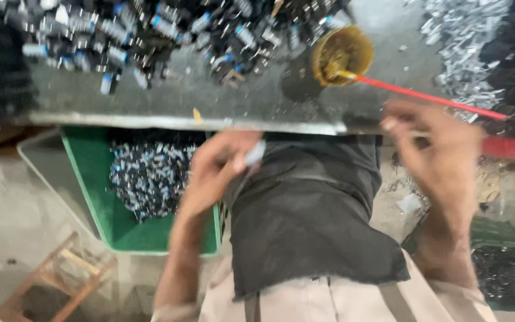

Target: The person picks small metal lock components one at a time from a large pile on the workbench, dips a long-handled brush into a yellow bowl of liquid, and brushes the liquid onto each component. They then fit a small part onto the treated component and place it back on the bench, repeating the cycle.

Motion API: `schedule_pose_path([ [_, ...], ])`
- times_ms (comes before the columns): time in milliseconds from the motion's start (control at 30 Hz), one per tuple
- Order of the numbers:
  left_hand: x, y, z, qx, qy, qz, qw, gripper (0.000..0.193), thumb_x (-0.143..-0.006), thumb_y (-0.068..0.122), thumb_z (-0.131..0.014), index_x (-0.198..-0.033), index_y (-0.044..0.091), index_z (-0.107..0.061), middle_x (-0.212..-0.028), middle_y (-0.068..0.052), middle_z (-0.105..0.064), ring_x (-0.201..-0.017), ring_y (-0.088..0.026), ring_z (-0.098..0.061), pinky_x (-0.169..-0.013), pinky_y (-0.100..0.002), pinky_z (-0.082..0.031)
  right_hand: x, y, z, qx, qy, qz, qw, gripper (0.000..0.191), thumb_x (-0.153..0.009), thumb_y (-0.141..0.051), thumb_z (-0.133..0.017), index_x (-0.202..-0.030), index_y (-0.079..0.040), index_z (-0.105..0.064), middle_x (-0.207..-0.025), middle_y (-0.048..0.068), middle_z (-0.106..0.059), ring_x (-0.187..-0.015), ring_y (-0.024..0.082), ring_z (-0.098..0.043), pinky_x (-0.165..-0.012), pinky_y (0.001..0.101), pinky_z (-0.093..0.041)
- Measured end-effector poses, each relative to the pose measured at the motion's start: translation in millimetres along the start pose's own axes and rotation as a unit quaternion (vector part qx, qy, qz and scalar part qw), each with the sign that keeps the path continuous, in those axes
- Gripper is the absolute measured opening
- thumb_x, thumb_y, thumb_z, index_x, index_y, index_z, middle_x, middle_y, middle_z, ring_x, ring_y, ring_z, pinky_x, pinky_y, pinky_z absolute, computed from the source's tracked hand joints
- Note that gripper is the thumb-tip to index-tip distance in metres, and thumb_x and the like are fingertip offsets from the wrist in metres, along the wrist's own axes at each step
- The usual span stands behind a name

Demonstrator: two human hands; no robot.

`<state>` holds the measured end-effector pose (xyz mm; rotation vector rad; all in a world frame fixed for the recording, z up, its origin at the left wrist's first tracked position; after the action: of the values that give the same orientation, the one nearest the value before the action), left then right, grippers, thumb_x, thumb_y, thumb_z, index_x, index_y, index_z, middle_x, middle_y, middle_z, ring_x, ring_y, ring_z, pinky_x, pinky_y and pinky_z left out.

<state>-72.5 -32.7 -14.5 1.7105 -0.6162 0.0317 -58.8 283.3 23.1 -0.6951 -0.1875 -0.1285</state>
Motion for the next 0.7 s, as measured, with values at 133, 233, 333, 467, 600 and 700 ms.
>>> schedule_pose_path([
  [133,61.3,-20.8,90.7,-0.767,-0.037,0.26,0.586,0.024,-0.078,0.022,-0.076,-0.102,0.021,-0.079,-0.131,-0.013,-0.064,-0.124,-0.039,-0.053,-0.096,-0.053,-0.044,8.3,-2.0,-31.2,0.066,-0.011,0.112,0.991,0.038,-0.089,-0.018,-0.084,-0.125,-0.014,-0.076,-0.111,0.005,-0.07,-0.099,0.025,-0.064,-0.082,0.0351,-0.054],
  [233,48.9,27.2,80.6,-0.702,0.079,0.011,0.708,0.016,-0.089,0.015,-0.071,-0.104,0.012,-0.075,-0.123,-0.013,-0.069,-0.115,-0.035,-0.061,-0.095,-0.048,-0.048,8.2,-1.2,-46.6,0.09,-0.001,0.145,0.985,0.038,-0.088,-0.02,-0.086,-0.124,-0.018,-0.077,-0.11,0.003,-0.068,-0.097,0.024,-0.062,-0.08,0.0349,-0.054],
  [333,-5.6,64.5,31.5,-0.609,0.136,-0.186,0.759,0.033,-0.089,0.002,-0.065,-0.118,0.012,-0.073,-0.12,-0.011,-0.066,-0.113,-0.034,-0.062,-0.096,-0.046,-0.051,4.1,-2.4,-50.2,0.122,-0.003,0.19,0.974,0.034,-0.087,-0.02,-0.086,-0.12,-0.018,-0.077,-0.11,0.001,-0.068,-0.097,0.025,-0.062,-0.078,0.0368,-0.054],
  [467,-102.6,63.7,-0.6,-0.699,0.142,-0.25,0.655,0.012,-0.085,0.012,-0.07,-0.097,0.013,-0.068,-0.101,-0.007,-0.058,-0.097,-0.029,-0.061,-0.075,-0.044,-0.05,2.0,0.8,-52.0,0.174,-0.03,0.214,0.961,0.019,-0.091,-0.017,-0.084,-0.108,-0.017,-0.076,-0.108,-0.001,-0.066,-0.098,0.025,-0.061,-0.081,0.0385,-0.054],
  [600,-114.9,46.1,12.3,-0.672,0.106,-0.287,0.675,0.015,-0.088,0.009,-0.069,-0.102,0.01,-0.065,-0.104,-0.009,-0.055,-0.099,-0.029,-0.06,-0.073,-0.042,-0.053,10.1,7.3,-50.8,0.086,-0.014,0.19,0.978,0.019,-0.088,-0.005,-0.08,-0.105,-0.013,-0.075,-0.106,0.002,-0.069,-0.097,0.024,-0.064,-0.081,0.0366,-0.055],
  [700,-102.8,41.5,25.2,-0.639,0.087,-0.273,0.714,0.02,-0.09,0.008,-0.068,-0.11,0.009,-0.067,-0.106,-0.008,-0.055,-0.102,-0.029,-0.062,-0.069,-0.042,-0.054,18.3,17.8,-53.5,-0.071,0.01,0.107,0.992,0.017,-0.096,0.0,-0.076,-0.109,-0.008,-0.071,-0.112,0.005,-0.072,-0.102,0.019,-0.068,-0.085,0.0299,-0.057],
])
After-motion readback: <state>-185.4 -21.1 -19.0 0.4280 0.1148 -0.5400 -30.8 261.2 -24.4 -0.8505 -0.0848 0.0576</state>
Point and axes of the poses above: each hand's wrist, its own x-axis away from the middle knuckle, its own z-axis out of the back of the hand, y = z × x, the point moved 6 cm from there along -x, towards the middle knuckle
